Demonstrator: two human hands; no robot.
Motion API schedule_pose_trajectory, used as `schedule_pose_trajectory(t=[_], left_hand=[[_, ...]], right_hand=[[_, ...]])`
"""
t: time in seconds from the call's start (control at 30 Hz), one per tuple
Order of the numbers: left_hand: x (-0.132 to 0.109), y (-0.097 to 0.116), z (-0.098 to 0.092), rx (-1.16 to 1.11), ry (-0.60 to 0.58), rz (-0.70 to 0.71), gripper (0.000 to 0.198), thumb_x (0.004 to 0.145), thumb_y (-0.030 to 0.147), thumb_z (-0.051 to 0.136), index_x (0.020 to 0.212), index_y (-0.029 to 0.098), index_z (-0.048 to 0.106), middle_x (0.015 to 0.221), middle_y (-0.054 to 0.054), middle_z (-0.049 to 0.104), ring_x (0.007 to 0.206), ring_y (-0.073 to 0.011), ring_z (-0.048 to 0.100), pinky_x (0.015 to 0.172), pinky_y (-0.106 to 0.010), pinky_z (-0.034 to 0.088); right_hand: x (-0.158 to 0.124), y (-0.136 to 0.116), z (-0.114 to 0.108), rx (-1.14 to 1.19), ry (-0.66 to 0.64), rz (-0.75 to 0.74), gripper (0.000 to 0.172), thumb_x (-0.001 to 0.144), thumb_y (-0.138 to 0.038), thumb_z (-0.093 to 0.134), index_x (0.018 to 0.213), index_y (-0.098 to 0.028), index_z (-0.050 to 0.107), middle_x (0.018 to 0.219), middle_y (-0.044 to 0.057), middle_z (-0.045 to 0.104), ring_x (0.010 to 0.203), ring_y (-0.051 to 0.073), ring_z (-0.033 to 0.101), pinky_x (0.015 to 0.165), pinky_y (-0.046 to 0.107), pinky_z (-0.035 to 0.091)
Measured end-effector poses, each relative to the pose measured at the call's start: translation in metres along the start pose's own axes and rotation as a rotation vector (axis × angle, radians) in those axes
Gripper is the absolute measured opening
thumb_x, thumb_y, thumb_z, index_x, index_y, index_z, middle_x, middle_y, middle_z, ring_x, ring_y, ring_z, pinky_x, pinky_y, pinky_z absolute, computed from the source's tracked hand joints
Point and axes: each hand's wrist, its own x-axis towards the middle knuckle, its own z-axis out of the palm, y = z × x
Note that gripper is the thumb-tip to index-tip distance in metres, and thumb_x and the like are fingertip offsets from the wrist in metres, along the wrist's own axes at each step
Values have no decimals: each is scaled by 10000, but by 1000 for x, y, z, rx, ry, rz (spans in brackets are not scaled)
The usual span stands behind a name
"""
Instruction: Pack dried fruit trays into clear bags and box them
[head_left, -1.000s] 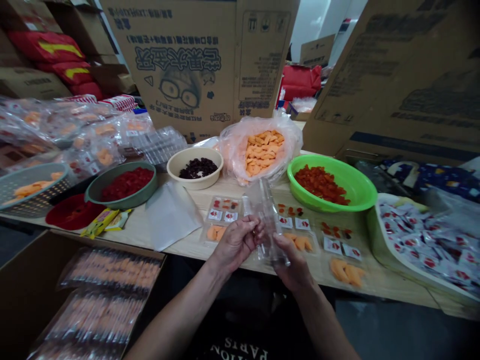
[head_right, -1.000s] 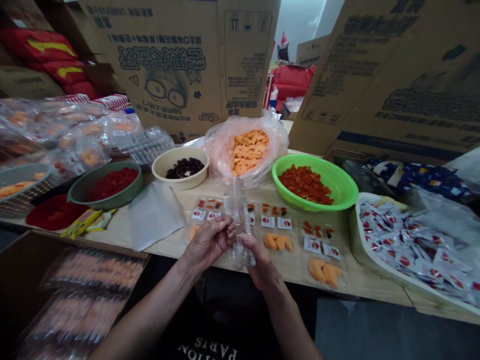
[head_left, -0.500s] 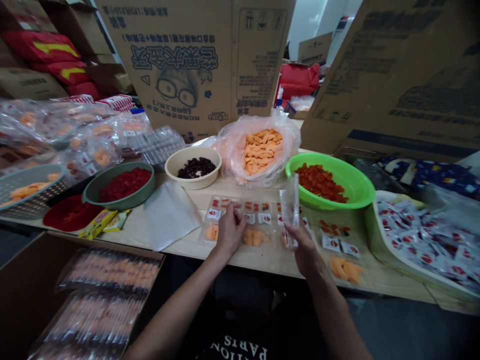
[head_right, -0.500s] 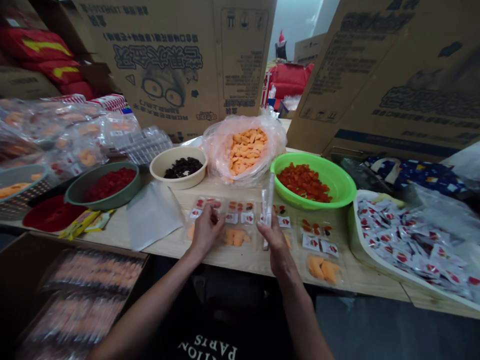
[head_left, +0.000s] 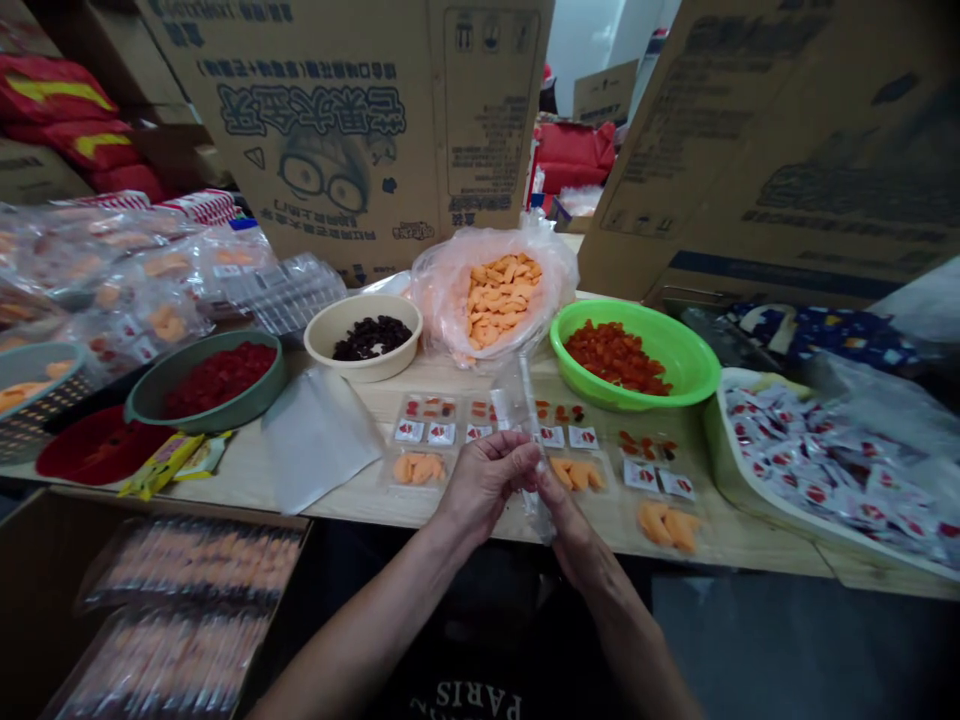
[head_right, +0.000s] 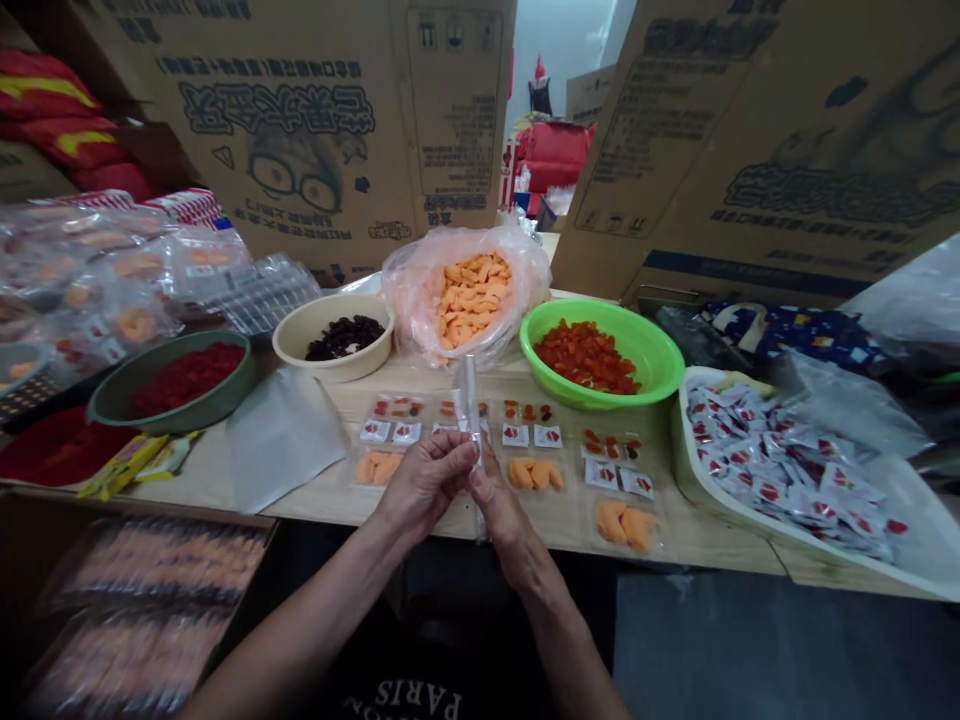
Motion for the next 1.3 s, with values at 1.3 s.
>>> schedule_pose_trajectory(t=[1.3], left_hand=[[39,-26,37,-152,-115,-49,402,576,325,951,802,97,709,664,8,609,577,-59,522,595,-185,447]], right_hand=[[6,-14,-50,-47,88,-51,527,905,-607,545,1337,-320,639,1363,28,641,1397,286,458,1179,499,338]])
